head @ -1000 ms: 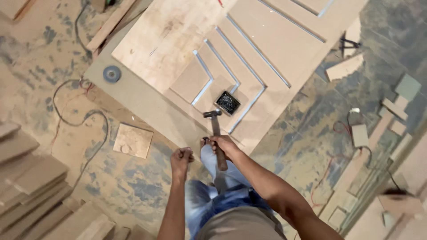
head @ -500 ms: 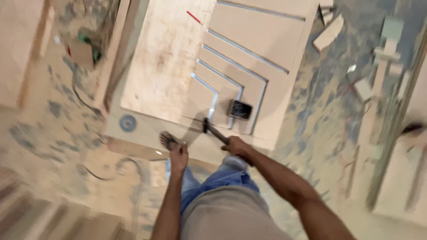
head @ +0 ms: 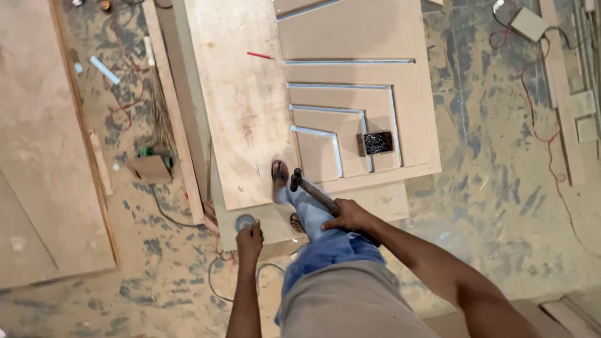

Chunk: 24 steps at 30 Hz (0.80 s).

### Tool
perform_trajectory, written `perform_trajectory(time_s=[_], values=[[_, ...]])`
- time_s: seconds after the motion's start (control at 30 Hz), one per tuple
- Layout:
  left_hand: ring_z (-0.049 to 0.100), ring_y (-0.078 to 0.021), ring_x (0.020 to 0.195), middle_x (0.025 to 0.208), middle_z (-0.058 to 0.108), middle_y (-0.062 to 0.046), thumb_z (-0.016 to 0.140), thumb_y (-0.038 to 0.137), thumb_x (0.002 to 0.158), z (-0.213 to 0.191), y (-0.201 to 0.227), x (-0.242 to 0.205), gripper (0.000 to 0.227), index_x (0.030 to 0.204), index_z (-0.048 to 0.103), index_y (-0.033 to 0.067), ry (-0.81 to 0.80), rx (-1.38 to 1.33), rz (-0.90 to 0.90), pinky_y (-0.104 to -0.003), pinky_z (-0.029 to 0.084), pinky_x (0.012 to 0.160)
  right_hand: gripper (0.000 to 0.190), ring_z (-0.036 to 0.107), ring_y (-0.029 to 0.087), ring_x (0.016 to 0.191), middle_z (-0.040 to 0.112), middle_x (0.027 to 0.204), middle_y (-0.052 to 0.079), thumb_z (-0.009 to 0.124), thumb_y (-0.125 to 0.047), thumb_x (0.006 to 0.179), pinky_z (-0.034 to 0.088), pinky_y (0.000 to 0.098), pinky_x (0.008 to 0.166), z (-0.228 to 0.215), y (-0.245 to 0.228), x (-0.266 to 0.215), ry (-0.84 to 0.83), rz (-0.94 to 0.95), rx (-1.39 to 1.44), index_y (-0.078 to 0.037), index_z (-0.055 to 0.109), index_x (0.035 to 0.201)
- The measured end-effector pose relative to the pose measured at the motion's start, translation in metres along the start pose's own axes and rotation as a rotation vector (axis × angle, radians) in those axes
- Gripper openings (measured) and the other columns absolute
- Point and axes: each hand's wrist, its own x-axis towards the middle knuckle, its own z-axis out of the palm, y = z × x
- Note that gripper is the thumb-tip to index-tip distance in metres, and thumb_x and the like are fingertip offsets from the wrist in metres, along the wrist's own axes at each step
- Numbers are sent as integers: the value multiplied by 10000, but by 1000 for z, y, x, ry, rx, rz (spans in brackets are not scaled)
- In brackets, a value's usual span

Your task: The person constructs a wooden panel by hammering small nails into thin strips of material to secure them onto a larger board.

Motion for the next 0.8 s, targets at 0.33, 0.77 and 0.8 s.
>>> perform_trajectory(time_s=[0.33, 0.77, 0.8], values=[[714, -383, 757, 730, 709, -196, 555, 682, 902, -127, 133, 138, 699, 738, 765, 36, -391, 917, -42, -501, 560, 733, 602, 676, 255, 894, 708, 940, 116, 934, -376, 638, 554, 386, 805, -3, -41, 100, 61, 91, 436, -24, 671, 1049], [710, -389, 847, 855, 736, -174, 647, 535, 898, -84, 308, 346, 482, 791, 762, 79, -1174, 1359, 604, -506, 571, 783, 490, 609, 150, 621, 656, 824, 47, 806, -253, 842, 523, 328, 545, 62, -135, 76, 310, 357, 1259, -49, 586, 1229], [711, -390, 857, 867, 735, -178, 637, 514, 913, -80, 311, 352, 462, 814, 763, 82, -1198, 1460, 623, -513, 568, 793, 502, 615, 148, 625, 643, 823, 53, 797, -260, 857, 530, 331, 546, 68, -143, 71, 334, 357, 1297, -42, 574, 1251]])
